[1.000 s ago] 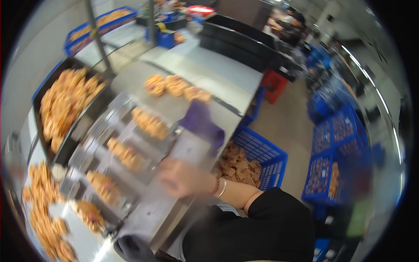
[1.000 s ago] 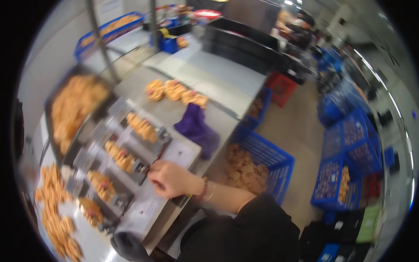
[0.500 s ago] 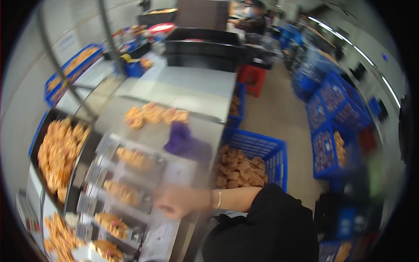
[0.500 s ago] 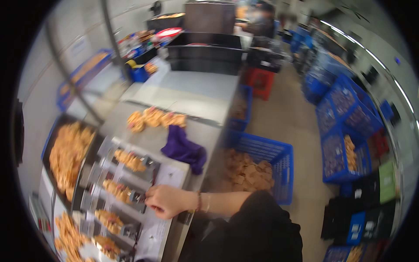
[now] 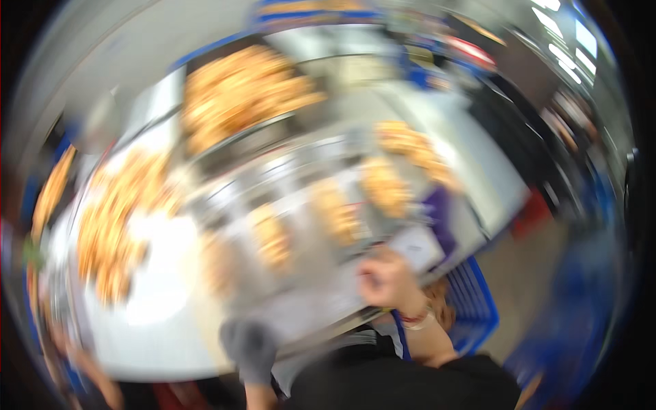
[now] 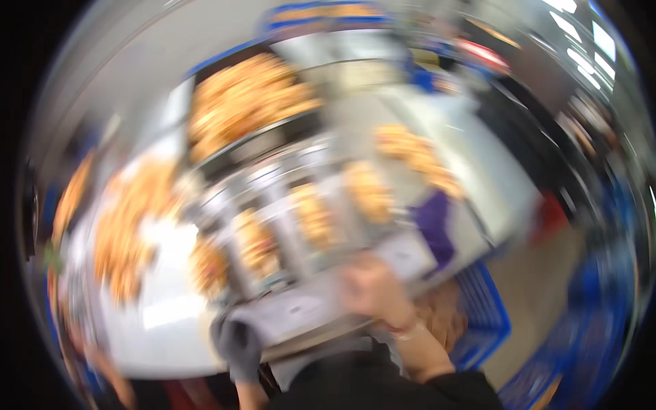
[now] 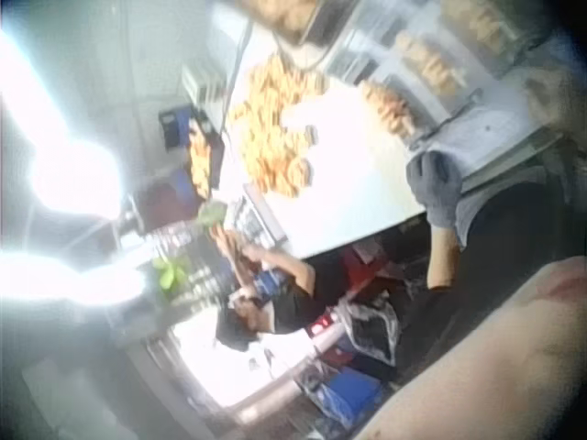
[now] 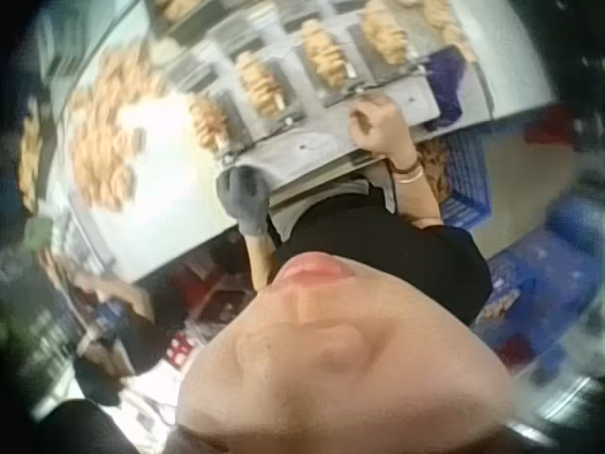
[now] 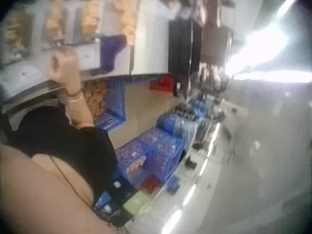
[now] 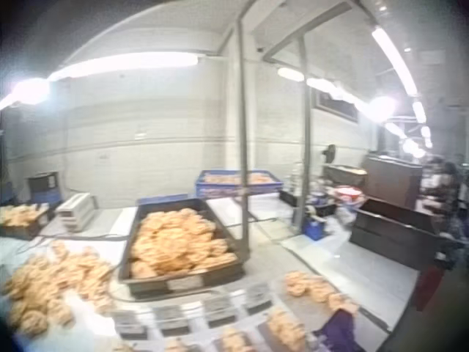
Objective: Assembling and testing electrical components of plastic toy car bodies at a factory workbench.
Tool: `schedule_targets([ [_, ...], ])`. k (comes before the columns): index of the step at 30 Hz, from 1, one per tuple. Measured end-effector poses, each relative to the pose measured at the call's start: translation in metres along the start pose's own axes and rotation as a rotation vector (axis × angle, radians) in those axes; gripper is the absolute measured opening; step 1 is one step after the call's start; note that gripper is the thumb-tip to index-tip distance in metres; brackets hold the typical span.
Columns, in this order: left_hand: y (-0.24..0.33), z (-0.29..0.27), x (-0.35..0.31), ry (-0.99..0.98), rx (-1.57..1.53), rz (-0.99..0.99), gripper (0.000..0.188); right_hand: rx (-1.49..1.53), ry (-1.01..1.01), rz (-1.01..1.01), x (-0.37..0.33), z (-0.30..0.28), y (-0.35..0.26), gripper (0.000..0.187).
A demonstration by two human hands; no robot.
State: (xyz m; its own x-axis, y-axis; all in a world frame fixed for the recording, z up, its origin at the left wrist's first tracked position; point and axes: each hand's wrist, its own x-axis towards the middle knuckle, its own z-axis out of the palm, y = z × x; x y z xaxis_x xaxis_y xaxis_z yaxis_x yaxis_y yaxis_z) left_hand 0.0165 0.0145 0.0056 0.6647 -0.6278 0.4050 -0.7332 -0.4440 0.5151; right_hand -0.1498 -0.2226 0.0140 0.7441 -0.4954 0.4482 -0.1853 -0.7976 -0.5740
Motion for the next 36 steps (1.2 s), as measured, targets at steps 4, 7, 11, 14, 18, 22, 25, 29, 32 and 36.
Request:
schedule_targets([
  [4,0.002,-0.006,0.009,0.020,-0.030,0.015,0.014,-0.046,-0.005,0.080,-0.013,-0.003,0.011,0.012],
  [7,0.009,0.000,0.015,0.122,-0.083,0.047,0.014,-0.034,-0.025,0.136,-0.007,-0.014,0.011,0.008],
  [11,0.003,-0.003,0.005,0.094,-0.065,-0.038,0.015,0.009,-0.085,0.065,-0.002,-0.006,0.016,0.007],
  [14,0.001,-0.006,0.000,0.099,-0.041,-0.022,0.014,0.029,-0.098,0.089,-0.008,-0.004,0.017,0.006],
  [18,-0.003,-0.004,0.000,0.115,-0.060,-0.002,0.016,0.045,-0.069,0.071,-0.007,-0.003,0.017,0.005],
  [22,-0.002,0.000,0.003,0.133,-0.016,0.003,0.016,-0.012,-0.053,0.042,-0.008,-0.004,0.019,0.005],
  [25,-0.003,0.001,0.003,0.137,-0.032,0.016,0.016,-0.044,-0.070,0.049,-0.013,-0.002,0.034,0.007],
  [29,-0.002,-0.002,0.000,0.124,-0.056,0.022,0.016,-0.029,-0.101,-0.014,-0.010,-0.001,0.036,0.006],
  [32,-0.001,-0.001,-0.002,0.132,-0.036,-0.001,0.014,-0.074,-0.114,0.002,-0.011,-0.003,0.041,0.007],
  [36,0.001,0.000,0.001,0.155,-0.018,0.023,0.012,-0.080,-0.091,-0.017,-0.009,-0.004,0.025,0.006],
])
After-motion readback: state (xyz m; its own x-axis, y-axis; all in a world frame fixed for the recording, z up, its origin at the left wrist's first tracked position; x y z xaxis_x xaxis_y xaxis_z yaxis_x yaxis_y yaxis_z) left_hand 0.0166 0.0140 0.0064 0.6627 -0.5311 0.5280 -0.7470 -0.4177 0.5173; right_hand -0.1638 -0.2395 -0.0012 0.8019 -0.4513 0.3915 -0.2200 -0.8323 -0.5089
